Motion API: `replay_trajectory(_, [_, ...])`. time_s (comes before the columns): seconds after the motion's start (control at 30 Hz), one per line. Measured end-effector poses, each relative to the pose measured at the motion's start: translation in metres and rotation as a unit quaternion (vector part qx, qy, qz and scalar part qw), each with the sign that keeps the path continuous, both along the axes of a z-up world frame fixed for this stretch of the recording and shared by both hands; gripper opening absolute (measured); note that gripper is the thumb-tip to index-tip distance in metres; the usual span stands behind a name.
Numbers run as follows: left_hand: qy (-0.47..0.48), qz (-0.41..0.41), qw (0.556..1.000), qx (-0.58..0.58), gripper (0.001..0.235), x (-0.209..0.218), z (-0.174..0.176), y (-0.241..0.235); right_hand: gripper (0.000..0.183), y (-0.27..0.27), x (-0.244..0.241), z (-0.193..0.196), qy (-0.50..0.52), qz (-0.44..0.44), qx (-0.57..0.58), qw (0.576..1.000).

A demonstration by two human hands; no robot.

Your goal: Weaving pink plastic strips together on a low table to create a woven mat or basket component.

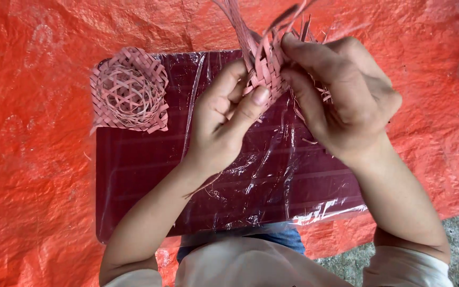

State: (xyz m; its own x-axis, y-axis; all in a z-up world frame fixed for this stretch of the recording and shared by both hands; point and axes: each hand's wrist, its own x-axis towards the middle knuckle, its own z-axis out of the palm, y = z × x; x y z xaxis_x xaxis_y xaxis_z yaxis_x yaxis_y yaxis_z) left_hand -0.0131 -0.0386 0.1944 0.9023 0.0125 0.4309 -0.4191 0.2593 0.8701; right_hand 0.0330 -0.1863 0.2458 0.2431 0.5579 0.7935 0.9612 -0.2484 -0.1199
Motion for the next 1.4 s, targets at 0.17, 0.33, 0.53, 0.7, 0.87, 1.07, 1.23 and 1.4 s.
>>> replay_trajectory(0.17, [0.023, -0.029, 0.999, -0.017, 0.032, 0.007, -0.013, 0.012, 0.007, 0.005, 0.009, 0.012, -0.012, 0.047, -0.027, 0.998])
replay_trajectory(0.33, [0.057, -0.099, 0.992, -0.06, 0.039, 0.01, -0.023, 0.021, 0.019, 0.004, 0.018, 0.013, 0.005, 0.01, -0.053, 0.999])
replay_trajectory(0.53, [0.058, -0.134, 0.987, -0.072, 0.04, 0.008, -0.024, 0.027, 0.024, 0.003, 0.024, 0.013, 0.116, -0.01, -0.088, 0.989])
replay_trajectory(0.7, [0.128, -0.19, 0.967, -0.116, 0.047, 0.008, -0.026, 0.034, 0.015, 0.007, 0.025, 0.019, 0.148, 0.004, -0.118, 0.982])
replay_trajectory(0.87, [0.128, -0.203, 0.966, -0.093, 0.045, 0.011, -0.017, 0.042, 0.016, 0.01, 0.027, 0.024, 0.163, 0.013, -0.148, 0.975])
replay_trajectory(1.07, [0.13, -0.126, 0.983, -0.037, 0.026, 0.012, 0.001, 0.04, 0.013, 0.017, 0.025, 0.029, 0.162, 0.004, -0.177, 0.971])
replay_trajectory(1.23, [0.107, -0.02, 0.994, -0.019, 0.011, 0.014, -0.002, 0.033, 0.016, 0.018, 0.024, 0.024, 0.149, -0.007, -0.16, 0.976])
replay_trajectory(1.4, [0.132, 0.004, 0.99, -0.051, 0.013, 0.016, -0.004, 0.029, 0.015, 0.017, 0.024, 0.02, 0.091, 0.021, -0.131, 0.987])
